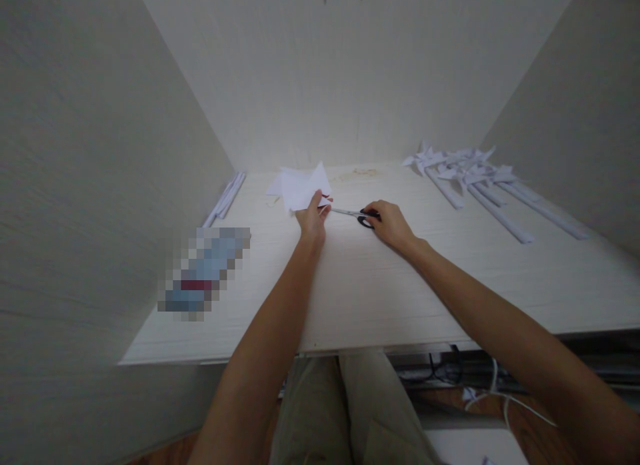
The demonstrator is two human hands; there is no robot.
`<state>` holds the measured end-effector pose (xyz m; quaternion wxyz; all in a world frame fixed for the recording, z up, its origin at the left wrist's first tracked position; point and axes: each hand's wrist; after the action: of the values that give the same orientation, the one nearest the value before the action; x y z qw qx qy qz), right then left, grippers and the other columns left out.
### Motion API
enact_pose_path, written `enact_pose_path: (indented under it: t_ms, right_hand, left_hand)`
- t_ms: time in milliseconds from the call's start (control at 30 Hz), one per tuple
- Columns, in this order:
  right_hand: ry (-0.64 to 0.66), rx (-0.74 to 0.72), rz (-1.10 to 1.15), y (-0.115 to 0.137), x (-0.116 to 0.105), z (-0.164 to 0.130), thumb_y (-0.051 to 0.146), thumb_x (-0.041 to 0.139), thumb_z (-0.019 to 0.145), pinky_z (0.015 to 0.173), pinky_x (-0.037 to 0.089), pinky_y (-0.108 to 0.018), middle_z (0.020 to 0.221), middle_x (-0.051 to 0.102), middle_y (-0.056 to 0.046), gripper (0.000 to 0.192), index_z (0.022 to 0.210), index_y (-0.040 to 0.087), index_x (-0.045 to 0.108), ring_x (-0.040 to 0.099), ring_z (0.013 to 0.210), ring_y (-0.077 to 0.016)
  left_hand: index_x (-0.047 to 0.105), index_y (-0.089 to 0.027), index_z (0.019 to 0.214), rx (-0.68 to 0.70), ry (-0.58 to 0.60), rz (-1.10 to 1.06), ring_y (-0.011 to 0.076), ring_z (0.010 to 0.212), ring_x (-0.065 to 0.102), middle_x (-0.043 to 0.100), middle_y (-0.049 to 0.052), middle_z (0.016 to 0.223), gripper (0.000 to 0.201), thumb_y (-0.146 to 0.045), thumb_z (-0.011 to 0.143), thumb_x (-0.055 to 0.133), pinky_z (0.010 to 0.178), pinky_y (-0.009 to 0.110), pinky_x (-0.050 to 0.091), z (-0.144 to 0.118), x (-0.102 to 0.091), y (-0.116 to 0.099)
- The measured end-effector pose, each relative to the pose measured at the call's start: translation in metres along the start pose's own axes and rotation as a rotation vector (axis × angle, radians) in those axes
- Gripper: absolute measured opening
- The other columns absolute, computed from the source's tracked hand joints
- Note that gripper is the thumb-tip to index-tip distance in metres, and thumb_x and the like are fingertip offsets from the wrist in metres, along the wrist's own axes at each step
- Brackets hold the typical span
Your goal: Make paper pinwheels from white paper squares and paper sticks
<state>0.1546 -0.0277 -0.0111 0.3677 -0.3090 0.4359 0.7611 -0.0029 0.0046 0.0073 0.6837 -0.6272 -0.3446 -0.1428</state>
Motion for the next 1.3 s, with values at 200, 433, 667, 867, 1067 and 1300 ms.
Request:
enact_pose_path:
  t_ms: [200, 433, 667, 867, 1067, 1300]
  right_hand:
    - [-0.156, 0.033, 0.132, 0.008, -0.003, 0.0, 0.017, 0.05, 0.073, 0.073, 0.039, -0.031, 0.083, 0.06, -0.008, 0.013, 0.081, 0.015, 0.06, 0.051, 0.078, -0.0175]
    - [-0.037, 0.338, 1.132, 0.033, 0.003, -0.001, 0.03, 0.052, 0.072, 0.043, 0.035, -0.018, 0.05, 0.051, 0.004, 0.016, 0.079, 0.016, 0.055, 0.043, 0.042, -0.0064]
    - [0.206, 0.414, 1.437, 0.041, 0.0, -0.004, 0.029, 0.052, 0.075, 0.043, 0.038, -0.015, 0.05, 0.055, 0.004, 0.013, 0.077, 0.016, 0.055, 0.048, 0.043, -0.0047]
    - [0.153, 0.486, 1.483, 0.035, 0.001, -0.001, 0.024, 0.05, 0.077, 0.041, 0.038, -0.012, 0.047, 0.053, 0.006, 0.014, 0.066, 0.017, 0.049, 0.045, 0.038, -0.0026]
    - [0.14, 0.545, 1.545, 0.033, 0.0, 0.0, 0.022, 0.05, 0.079, 0.041, 0.039, -0.009, 0.049, 0.054, 0.006, 0.015, 0.064, 0.016, 0.049, 0.045, 0.038, -0.0012]
    - [0.092, 0.573, 1.599, 0.034, -0.001, 0.0, 0.016, 0.05, 0.079, 0.037, 0.038, -0.006, 0.047, 0.053, 0.006, 0.018, 0.061, 0.015, 0.05, 0.043, 0.035, 0.0003]
  left_hand:
    - [0.058, -0.016, 0.068, 0.018, 0.078, 0.077, 0.0062, 0.049, 0.054, 0.059, -0.002, 0.063, 0.008, -0.014, 0.062, 0.062, 0.044, 0.015, 0.041, -0.007, 0.004, -0.001]
    - [0.058, -0.015, 0.066, 0.025, 0.152, 0.183, 0.0067, 0.049, 0.053, 0.058, -0.002, 0.058, 0.011, -0.016, 0.058, 0.065, 0.046, 0.016, 0.042, -0.014, 0.006, -0.002]
    - [0.06, -0.014, 0.062, 0.091, 0.288, 0.293, 0.0101, 0.054, 0.055, 0.061, 0.001, 0.062, 0.011, -0.018, 0.056, 0.067, 0.044, 0.017, 0.044, -0.017, 0.005, 0.003]
    - [0.061, -0.015, 0.062, 0.096, 0.324, 0.399, 0.0092, 0.051, 0.054, 0.061, 0.0, 0.06, 0.012, -0.018, 0.054, 0.069, 0.042, 0.017, 0.043, -0.019, 0.004, 0.005]
    - [0.06, -0.013, 0.06, 0.1, 0.365, 0.467, 0.0082, 0.046, 0.052, 0.06, -0.001, 0.056, 0.011, -0.015, 0.053, 0.069, 0.04, 0.018, 0.042, -0.022, 0.005, 0.006]
    - [0.06, -0.013, 0.059, 0.076, 0.363, 0.492, 0.0084, 0.045, 0.052, 0.06, 0.0, 0.055, 0.012, -0.014, 0.051, 0.069, 0.041, 0.018, 0.042, -0.029, 0.007, 0.001]
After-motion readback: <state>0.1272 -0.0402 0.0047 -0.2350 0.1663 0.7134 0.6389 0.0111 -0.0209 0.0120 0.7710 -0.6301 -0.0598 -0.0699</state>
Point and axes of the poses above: each hand's wrist, its own z-axis towards the middle knuckle, its own x-axis out of the palm, y = z × x
